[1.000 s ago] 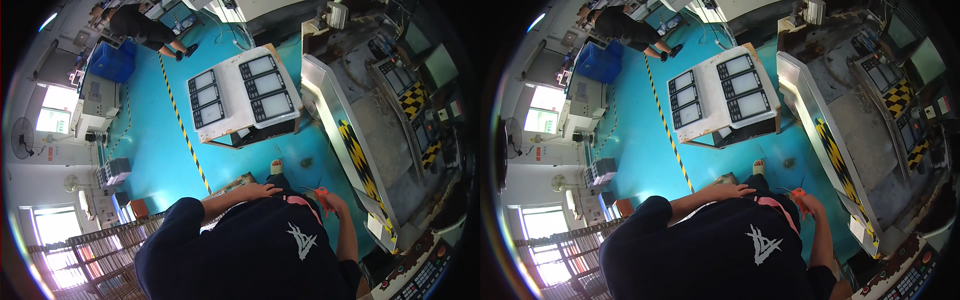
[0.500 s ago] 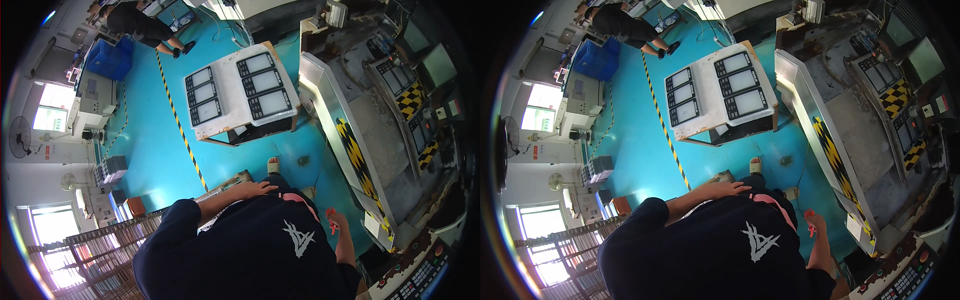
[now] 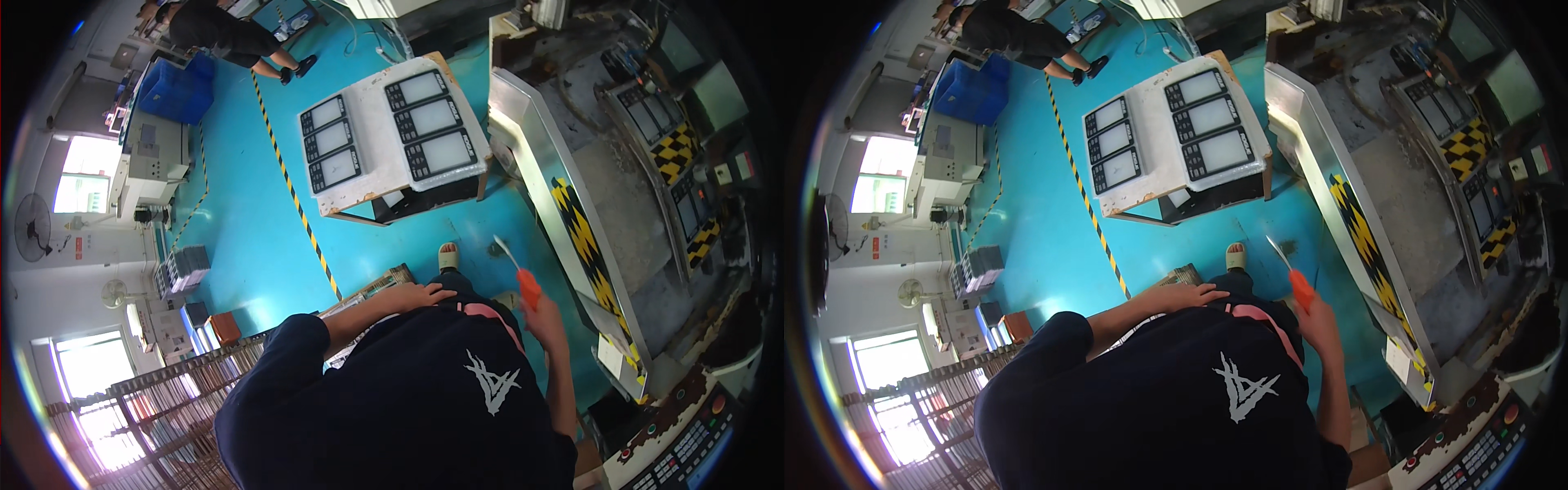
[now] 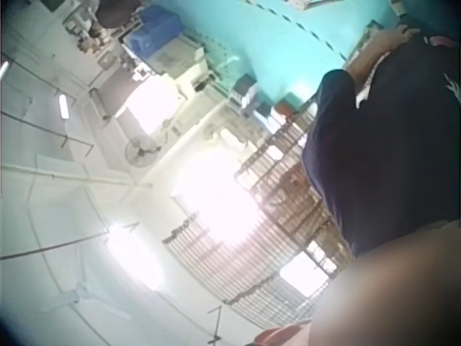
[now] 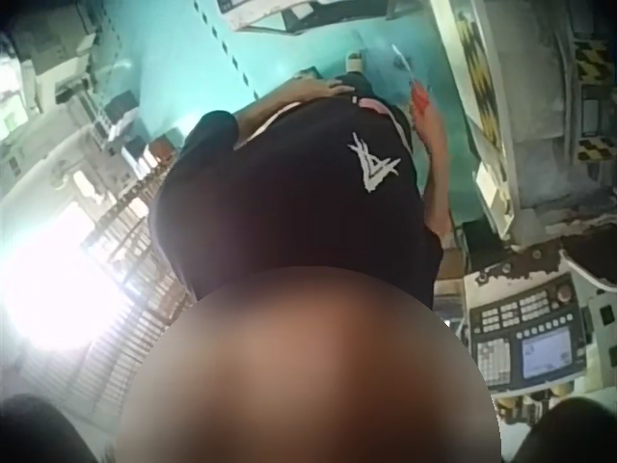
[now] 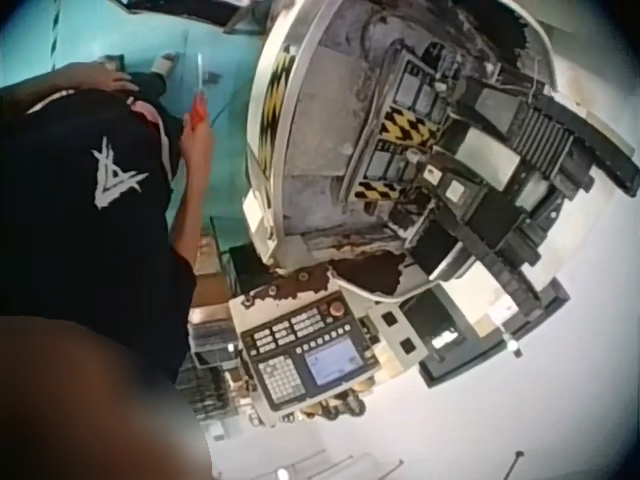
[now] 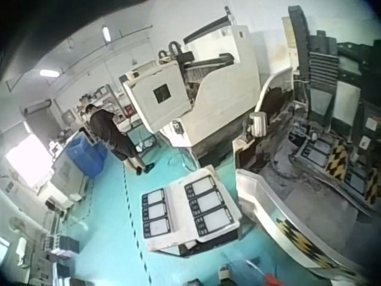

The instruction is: Cleaning and inspecting machine components using an air duster gun on a manufacturing floor.

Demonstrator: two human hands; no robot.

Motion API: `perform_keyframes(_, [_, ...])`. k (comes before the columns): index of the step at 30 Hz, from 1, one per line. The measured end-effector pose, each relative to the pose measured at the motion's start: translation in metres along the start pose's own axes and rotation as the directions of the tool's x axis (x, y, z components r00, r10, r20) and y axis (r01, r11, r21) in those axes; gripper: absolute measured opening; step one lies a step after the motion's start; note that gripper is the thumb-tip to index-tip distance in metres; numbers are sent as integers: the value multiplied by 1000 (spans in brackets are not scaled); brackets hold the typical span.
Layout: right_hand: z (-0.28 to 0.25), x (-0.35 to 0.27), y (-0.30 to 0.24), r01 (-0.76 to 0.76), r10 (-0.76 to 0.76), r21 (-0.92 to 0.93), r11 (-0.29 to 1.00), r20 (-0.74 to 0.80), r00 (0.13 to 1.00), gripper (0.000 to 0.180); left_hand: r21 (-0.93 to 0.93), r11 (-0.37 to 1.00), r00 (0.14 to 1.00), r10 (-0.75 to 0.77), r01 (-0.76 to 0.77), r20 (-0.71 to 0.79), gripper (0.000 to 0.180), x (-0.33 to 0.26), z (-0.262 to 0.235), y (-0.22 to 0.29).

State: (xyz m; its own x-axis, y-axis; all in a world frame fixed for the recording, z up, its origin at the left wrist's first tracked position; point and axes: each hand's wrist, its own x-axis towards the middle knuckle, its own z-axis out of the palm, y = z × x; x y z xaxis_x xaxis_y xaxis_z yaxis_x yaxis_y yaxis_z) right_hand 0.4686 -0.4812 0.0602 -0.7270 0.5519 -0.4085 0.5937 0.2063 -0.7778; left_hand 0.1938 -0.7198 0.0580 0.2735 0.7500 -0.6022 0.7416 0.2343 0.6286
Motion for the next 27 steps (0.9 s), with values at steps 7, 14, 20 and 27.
perform_keyframes(7, [-11, 43, -120, 26, -57, -201, 979, -151, 987, 35, 80, 994, 997, 75, -72, -32, 62, 6, -6, 9])
perform_keyframes(14, [-9, 36, -81, -30, 4, -148, 989, -178, 984, 37, 92, 994, 998, 55, -52, -31, 60, 4, -3, 5])
perform_keyframes(20, [-11, 4, 1, -244, 239, -77, 967, -70, 969, 42, 67, 998, 1000, 22, -22, 0, 57, 1, -2, 10])
perform_keyframes(27, [-10, -59, 94, -461, 523, -347, 816, 106, 846, 50, 59, 998, 1000, -21, 21, 6, 58, -7, 5, 9])
